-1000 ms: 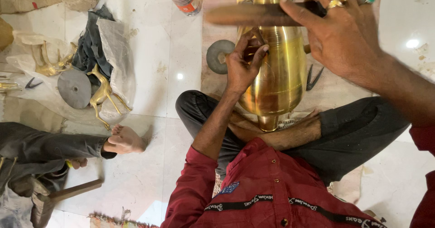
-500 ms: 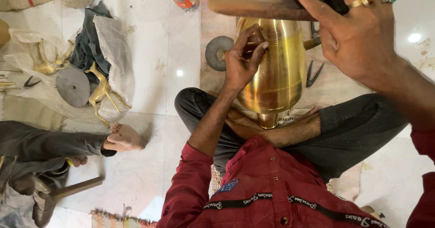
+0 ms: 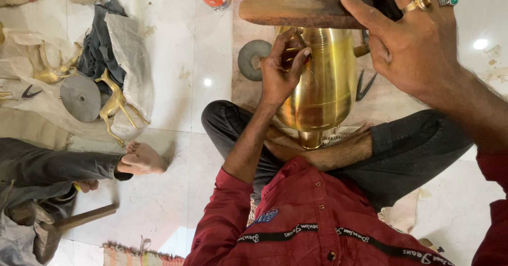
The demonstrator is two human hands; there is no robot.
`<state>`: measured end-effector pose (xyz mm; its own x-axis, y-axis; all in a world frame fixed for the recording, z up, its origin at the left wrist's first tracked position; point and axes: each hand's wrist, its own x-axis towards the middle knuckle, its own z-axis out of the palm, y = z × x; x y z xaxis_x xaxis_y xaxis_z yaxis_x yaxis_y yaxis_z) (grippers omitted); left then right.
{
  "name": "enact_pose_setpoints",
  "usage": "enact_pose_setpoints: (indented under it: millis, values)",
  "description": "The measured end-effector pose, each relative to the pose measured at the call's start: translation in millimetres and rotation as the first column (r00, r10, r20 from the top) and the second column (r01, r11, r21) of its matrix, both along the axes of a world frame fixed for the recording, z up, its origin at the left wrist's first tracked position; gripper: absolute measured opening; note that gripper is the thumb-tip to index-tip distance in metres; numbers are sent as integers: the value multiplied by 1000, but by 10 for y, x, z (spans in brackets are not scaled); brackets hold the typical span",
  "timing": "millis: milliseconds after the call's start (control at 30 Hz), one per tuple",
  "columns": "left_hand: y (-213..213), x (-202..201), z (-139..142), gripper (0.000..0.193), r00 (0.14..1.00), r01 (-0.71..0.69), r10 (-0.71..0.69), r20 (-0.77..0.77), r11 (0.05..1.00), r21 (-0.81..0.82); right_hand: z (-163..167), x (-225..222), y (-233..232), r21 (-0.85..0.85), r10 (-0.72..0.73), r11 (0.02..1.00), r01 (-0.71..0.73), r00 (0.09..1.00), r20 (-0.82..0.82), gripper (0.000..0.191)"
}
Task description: The person sits cross-legged on the floor with a brass vessel held between their feet and lap. They hold a small punch against the vessel surface and strike it with a wooden mallet, working around the vessel to form a decorative pattern, repositioning the punch repeatedly as they go.
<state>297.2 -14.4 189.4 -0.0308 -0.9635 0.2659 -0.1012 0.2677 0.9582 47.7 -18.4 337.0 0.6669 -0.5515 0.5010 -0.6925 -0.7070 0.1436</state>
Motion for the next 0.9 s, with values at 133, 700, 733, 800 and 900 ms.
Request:
enact_pose_setpoints:
  millis: [133, 700, 733, 800, 900]
  values:
    - [16, -7, -15, 47, 1000, -2, 2, 31, 1000, -4, -35, 6, -12, 110, 6, 994, -12, 998, 56, 57]
    - [-67, 18, -14, 52, 999, 23, -25, 40, 998, 59, 24, 10, -23, -56, -105, 994, 98, 984, -141, 50]
    - [-65, 20, -17, 52, 998, 18, -22, 67, 998, 66, 21, 12, -25, -72, -106, 993, 96, 983, -153, 51]
    - [-67, 33, -26, 50, 998, 25, -28, 52, 998, 61, -7, 18, -33, 45, -89, 995, 93, 994, -70, 51]
    - [-87, 36, -40, 52, 998, 55, -58, 39, 996, 63, -86, 5, -53, 221, -85, 972, 75, 996, 38, 50]
